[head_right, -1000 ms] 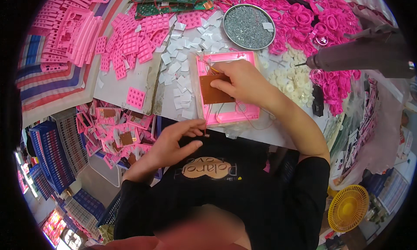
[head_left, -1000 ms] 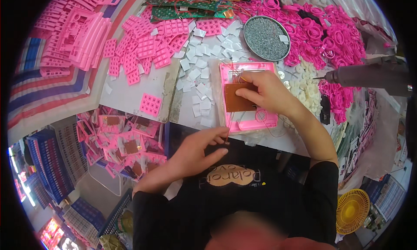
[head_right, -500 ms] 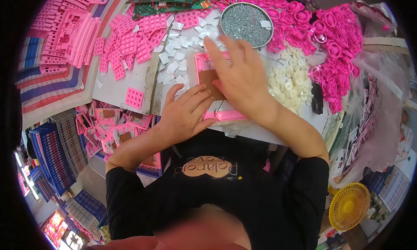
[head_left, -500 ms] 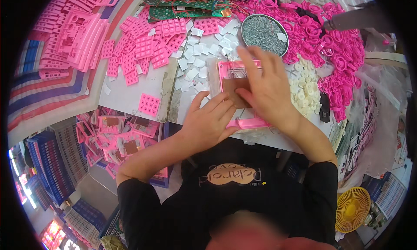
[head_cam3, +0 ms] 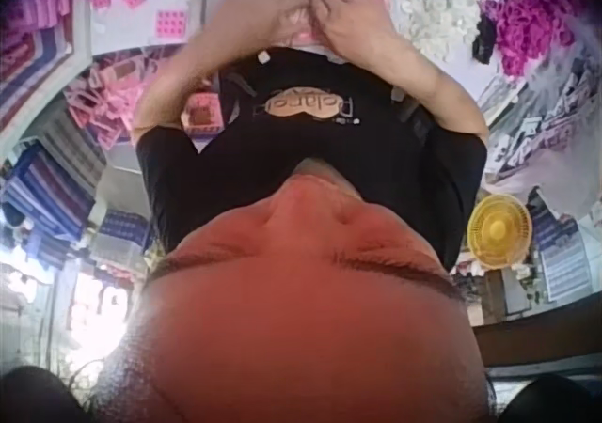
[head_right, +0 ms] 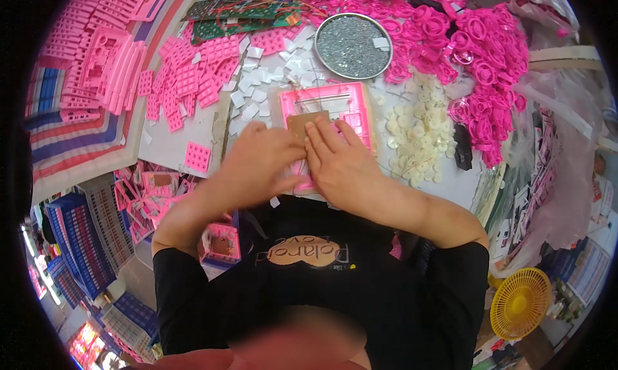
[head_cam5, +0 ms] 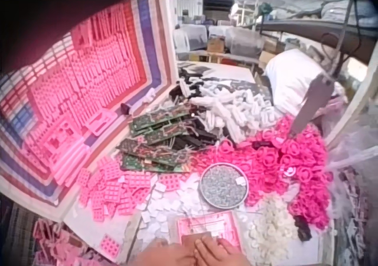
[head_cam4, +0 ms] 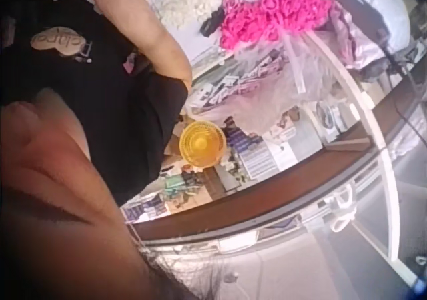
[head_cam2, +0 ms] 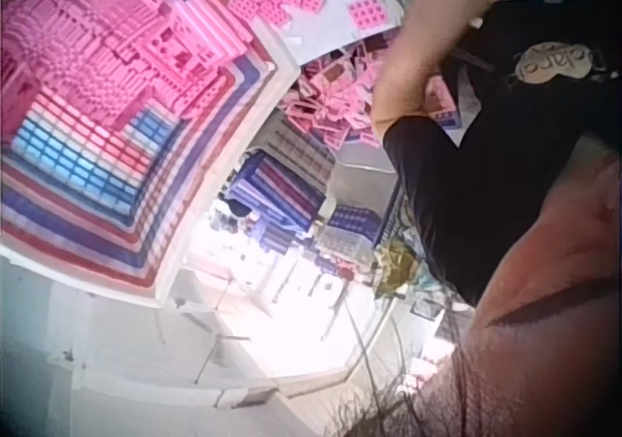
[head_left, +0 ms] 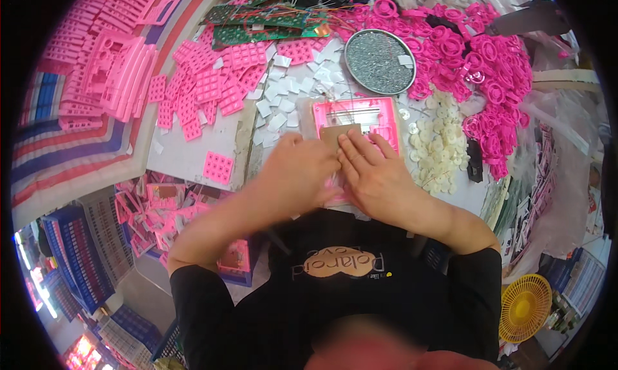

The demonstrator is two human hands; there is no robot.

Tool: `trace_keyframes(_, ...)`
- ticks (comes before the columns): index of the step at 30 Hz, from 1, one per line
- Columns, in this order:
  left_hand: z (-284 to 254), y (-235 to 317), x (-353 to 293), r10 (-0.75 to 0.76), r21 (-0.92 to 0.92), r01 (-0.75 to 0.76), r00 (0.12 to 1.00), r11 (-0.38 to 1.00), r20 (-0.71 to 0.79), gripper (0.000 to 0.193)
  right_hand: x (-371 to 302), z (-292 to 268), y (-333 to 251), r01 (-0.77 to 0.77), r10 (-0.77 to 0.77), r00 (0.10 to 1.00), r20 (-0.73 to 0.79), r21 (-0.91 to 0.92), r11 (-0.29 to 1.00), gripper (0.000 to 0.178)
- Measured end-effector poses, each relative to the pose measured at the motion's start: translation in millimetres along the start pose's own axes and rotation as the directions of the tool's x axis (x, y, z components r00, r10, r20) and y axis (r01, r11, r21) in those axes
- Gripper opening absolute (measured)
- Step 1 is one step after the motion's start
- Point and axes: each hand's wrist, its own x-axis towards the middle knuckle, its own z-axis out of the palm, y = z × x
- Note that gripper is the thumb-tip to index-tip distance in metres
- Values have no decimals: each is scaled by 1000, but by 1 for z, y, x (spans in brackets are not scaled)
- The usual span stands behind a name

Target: Assembling the internal components and decorative parts of a pink plastic toy device.

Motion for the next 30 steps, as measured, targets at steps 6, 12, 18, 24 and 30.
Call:
trace_keyframes(6,-8,-75,161,146,295,-55,944,954,-297,17,2,0,-6,11,-12,1000,-3,-64,998,55)
trace_keyframes(12,8,-80,207,211,522,-112,968,846,-134,15,-1,6,-5,-15,14,1000,-27,-19,1000,57)
trace_keyframes(18,10,-101,222,233,620,18,918,785,-322,20,1,2,-8,13,-15,999,-47,-53,998,52)
trace_keyframes(24,-20,-82,204,67,362,43,956,931,-284,28,2,3,-6,7,-7,998,-66,4,1000,52)
trace_keyframes(30,-5,-26,60,-104,-205,46,955,978,-279,15,0,4,-1,4,1,993,-119,40,999,52)
